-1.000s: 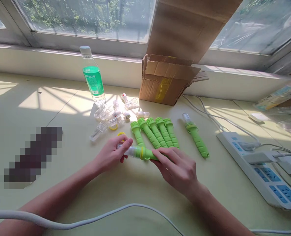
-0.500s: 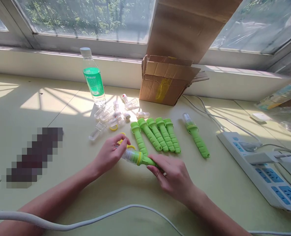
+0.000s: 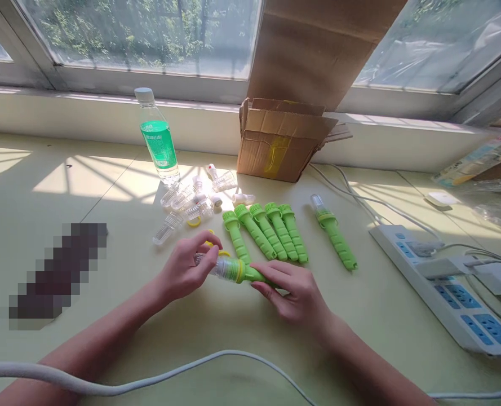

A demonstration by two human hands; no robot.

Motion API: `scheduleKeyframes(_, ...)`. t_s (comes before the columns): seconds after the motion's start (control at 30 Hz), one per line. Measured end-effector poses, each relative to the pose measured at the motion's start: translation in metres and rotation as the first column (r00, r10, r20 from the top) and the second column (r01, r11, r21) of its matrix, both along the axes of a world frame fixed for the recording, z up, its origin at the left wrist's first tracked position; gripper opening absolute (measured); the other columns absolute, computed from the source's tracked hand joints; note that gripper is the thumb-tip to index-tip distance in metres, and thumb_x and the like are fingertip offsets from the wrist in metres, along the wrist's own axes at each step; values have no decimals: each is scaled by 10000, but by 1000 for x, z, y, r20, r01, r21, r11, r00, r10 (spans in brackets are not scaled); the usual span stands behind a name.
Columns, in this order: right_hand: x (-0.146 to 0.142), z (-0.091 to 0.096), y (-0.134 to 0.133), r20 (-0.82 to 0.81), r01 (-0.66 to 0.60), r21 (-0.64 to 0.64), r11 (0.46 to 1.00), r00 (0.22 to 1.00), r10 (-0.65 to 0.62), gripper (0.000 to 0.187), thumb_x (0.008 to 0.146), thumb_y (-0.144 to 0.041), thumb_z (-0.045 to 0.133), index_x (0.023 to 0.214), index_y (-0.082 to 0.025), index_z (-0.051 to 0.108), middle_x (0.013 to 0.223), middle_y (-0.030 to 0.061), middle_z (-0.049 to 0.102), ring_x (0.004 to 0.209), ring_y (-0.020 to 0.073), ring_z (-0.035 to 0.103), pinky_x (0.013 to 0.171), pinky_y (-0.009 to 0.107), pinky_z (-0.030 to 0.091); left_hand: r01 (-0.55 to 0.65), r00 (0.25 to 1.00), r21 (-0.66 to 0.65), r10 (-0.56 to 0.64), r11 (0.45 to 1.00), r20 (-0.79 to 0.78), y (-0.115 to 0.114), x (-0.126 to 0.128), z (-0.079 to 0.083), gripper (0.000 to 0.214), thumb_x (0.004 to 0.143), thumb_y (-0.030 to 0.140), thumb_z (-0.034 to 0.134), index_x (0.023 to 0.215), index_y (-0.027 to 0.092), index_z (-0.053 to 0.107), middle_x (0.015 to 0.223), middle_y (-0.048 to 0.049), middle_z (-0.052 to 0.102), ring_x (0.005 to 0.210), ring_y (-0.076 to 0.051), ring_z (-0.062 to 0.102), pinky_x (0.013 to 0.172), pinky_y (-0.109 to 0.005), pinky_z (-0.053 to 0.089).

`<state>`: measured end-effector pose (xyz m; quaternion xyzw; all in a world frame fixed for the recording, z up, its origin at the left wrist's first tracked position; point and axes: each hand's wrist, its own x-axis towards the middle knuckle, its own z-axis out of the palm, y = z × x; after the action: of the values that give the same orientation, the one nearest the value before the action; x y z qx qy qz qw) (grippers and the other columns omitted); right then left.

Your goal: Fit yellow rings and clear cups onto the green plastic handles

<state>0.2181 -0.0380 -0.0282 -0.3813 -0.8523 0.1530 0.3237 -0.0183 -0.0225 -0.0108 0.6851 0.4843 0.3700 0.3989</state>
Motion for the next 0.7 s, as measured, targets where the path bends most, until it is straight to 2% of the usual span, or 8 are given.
scheduleKeyframes(0.07,2,-2,1,52,32,238,971,998,-46,242,826,-184,650,1066,-163,667,844,72,695,703,159,593,619,267,440,-5,998,-185,15,983,54,2,2,6,228,883,370,439,856,171,546,590,28,560,440,-79,500,396,-164,372)
scheduleKeyframes(0.13,2,0,1,119,41,422,906,988,-100,262,788,-132,681,1047,-176,676,849,73,697,712,168,586,638,286,438,7,995,-333,25,943,92,3,4,10,324,900,447,391,836,172,549,547,33,544,402,-83,500,360,-161,355)
scheduleKeyframes(0.2,2,3,-1,175,20,523,852,976,-131,292,768,-83,685,1042,-181,680,834,68,696,712,173,581,645,295,435,24,995,-437,22,899,100,4,6,9,427,913,516,322,815,170,553,507,32,535,362,-83,480,335,-161,332)
scheduleKeyframes(0.27,1,7,-4,225,-20,561,828,966,-129,311,765,-59,675,1056,-170,674,841,71,696,734,182,589,654,300,437,9,996,-470,36,882,86,3,9,4,451,903,550,331,796,170,548,498,33,527,358,-85,478,326,-161,322)
scheduleKeyframes(0.37,0,8,-7,317,-78,560,825,940,-127,313,787,-114,679,1098,-140,654,833,76,692,712,180,588,638,303,429,-69,993,-384,100,921,61,1,12,-4,368,874,513,448,765,171,530,510,49,497,384,-77,480,359,-161,355)
scheduleKeyframes(0.47,-1,6,-9,370,-97,540,836,920,-133,286,833,-186,650,1110,-115,645,760,74,674,652,167,571,614,306,415,-118,991,-287,131,951,24,0,14,-6,339,882,463,454,740,166,537,473,62,441,353,-64,417,359,-166,329)
scheduleKeyframes(0.6,-4,1,-14,339,-60,394,917,937,-84,240,886,-214,572,1073,-92,657,735,88,655,711,189,598,634,305,429,-115,993,-149,112,982,-26,-2,14,-6,341,904,408,424,727,156,570,467,57,397,376,-63,379,366,-172,274)
scheduleKeyframes(0.7,-5,1,-16,267,-16,230,973,963,-48,260,904,-248,533,1082,-99,651,744,81,649,676,177,589,592,285,417,-104,988,31,106,994,-114,-5,12,-8,296,913,334,425,737,156,583,467,54,424,391,-59,377,392,-176,268)
